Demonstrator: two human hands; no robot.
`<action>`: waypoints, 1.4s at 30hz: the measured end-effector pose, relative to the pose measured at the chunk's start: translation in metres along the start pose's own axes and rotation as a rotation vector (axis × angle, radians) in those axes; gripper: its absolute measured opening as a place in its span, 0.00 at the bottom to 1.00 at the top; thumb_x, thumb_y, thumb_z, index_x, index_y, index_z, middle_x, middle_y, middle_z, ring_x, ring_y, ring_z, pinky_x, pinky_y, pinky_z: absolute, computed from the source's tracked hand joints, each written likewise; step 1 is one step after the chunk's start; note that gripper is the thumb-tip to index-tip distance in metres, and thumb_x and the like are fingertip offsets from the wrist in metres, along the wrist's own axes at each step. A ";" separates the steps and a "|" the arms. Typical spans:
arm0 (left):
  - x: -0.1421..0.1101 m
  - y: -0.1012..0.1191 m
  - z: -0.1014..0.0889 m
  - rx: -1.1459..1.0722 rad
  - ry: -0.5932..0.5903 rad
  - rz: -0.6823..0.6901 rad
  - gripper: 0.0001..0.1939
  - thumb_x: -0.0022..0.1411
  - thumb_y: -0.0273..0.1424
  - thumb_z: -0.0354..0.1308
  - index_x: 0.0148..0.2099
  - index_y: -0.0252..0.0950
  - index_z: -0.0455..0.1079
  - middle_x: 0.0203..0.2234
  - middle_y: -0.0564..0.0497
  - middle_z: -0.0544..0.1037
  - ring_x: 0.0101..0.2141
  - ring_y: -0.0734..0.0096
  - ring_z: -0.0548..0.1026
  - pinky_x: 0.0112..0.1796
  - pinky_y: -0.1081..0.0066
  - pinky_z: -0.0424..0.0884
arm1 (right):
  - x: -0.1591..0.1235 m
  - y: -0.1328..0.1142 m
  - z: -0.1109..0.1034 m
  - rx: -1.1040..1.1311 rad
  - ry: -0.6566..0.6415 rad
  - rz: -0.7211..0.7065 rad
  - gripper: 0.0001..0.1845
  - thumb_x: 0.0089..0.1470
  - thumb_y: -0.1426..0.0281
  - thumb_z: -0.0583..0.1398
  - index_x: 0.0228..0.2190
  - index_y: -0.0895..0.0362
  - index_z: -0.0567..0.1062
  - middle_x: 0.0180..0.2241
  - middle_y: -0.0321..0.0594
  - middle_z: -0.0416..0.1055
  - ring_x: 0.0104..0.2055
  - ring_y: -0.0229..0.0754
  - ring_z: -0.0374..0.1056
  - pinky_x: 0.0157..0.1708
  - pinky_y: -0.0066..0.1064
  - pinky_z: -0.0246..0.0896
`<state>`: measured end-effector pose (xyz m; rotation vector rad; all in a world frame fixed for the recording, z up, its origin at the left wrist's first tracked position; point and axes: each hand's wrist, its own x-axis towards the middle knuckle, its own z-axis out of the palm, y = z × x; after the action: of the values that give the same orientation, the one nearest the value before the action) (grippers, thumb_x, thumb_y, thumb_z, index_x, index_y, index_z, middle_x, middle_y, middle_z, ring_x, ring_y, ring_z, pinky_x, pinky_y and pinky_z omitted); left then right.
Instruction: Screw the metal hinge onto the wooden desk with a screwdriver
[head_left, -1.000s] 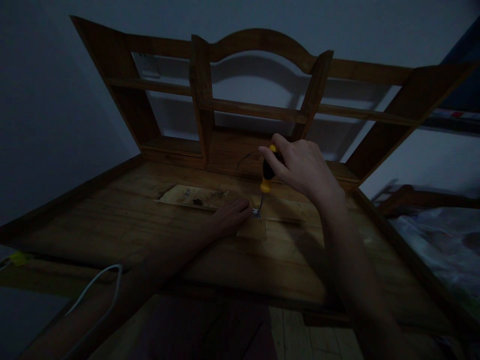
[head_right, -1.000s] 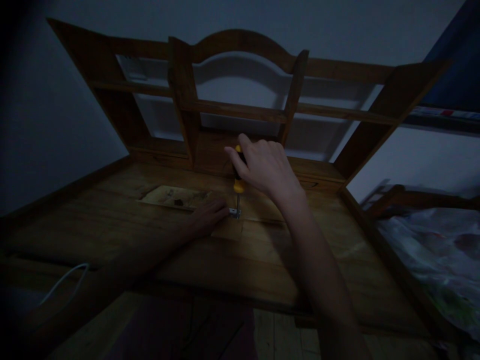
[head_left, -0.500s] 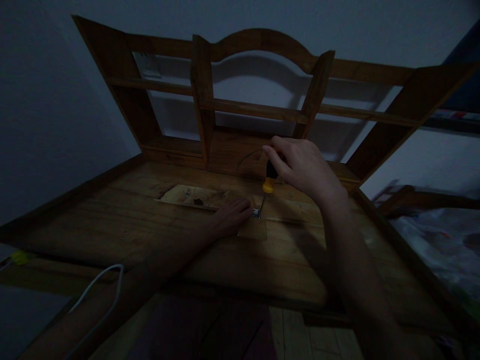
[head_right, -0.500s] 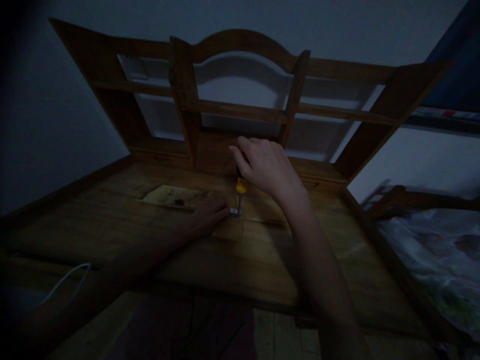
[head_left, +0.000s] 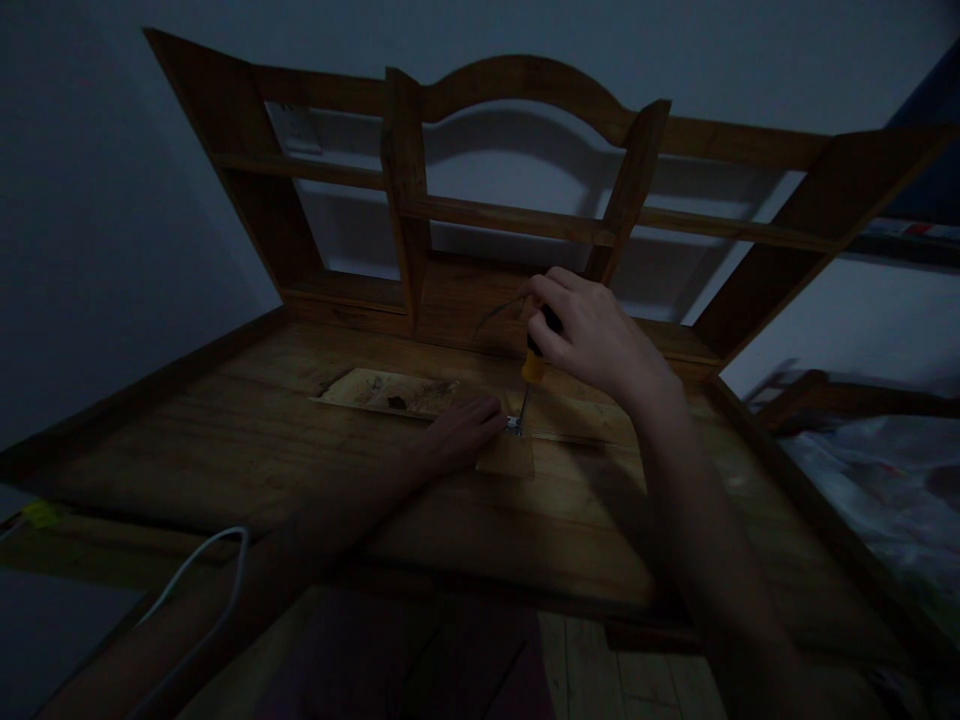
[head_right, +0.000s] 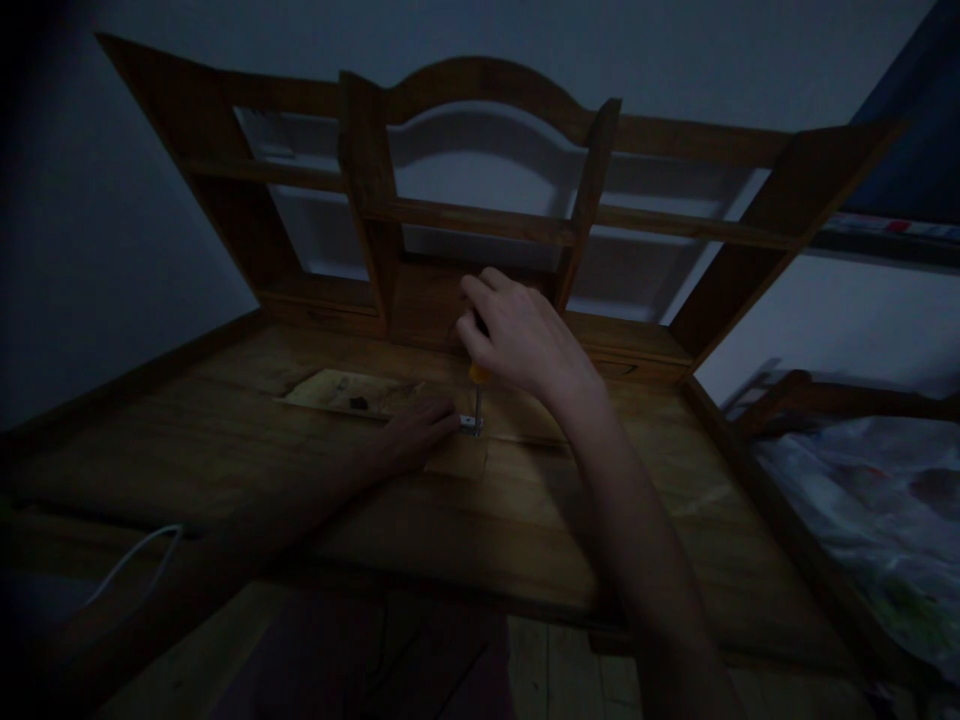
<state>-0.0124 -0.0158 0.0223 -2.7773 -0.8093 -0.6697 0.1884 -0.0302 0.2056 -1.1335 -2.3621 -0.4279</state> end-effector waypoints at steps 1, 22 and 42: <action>0.000 0.000 0.000 -0.012 -0.004 -0.001 0.13 0.67 0.21 0.45 0.45 0.35 0.69 0.40 0.44 0.73 0.40 0.63 0.70 0.41 0.64 0.70 | 0.001 0.000 0.002 -0.004 0.004 0.003 0.16 0.64 0.69 0.48 0.46 0.57 0.72 0.45 0.48 0.72 0.45 0.49 0.69 0.42 0.37 0.57; 0.000 -0.002 0.000 -0.053 -0.021 -0.031 0.10 0.69 0.24 0.48 0.46 0.36 0.69 0.42 0.47 0.73 0.41 0.64 0.70 0.42 0.68 0.68 | -0.004 -0.003 -0.007 -0.110 -0.004 0.080 0.20 0.62 0.68 0.48 0.50 0.57 0.73 0.36 0.44 0.78 0.36 0.49 0.71 0.35 0.36 0.54; -0.001 -0.003 0.004 0.065 0.013 0.037 0.10 0.68 0.23 0.49 0.46 0.35 0.69 0.40 0.44 0.72 0.41 0.62 0.70 0.40 0.65 0.69 | -0.001 -0.001 0.001 -0.164 0.053 0.107 0.19 0.66 0.60 0.48 0.45 0.56 0.73 0.31 0.43 0.75 0.33 0.48 0.69 0.32 0.35 0.49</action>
<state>-0.0132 -0.0121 0.0187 -2.7204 -0.7614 -0.6424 0.1882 -0.0306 0.2044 -1.2993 -2.2414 -0.6156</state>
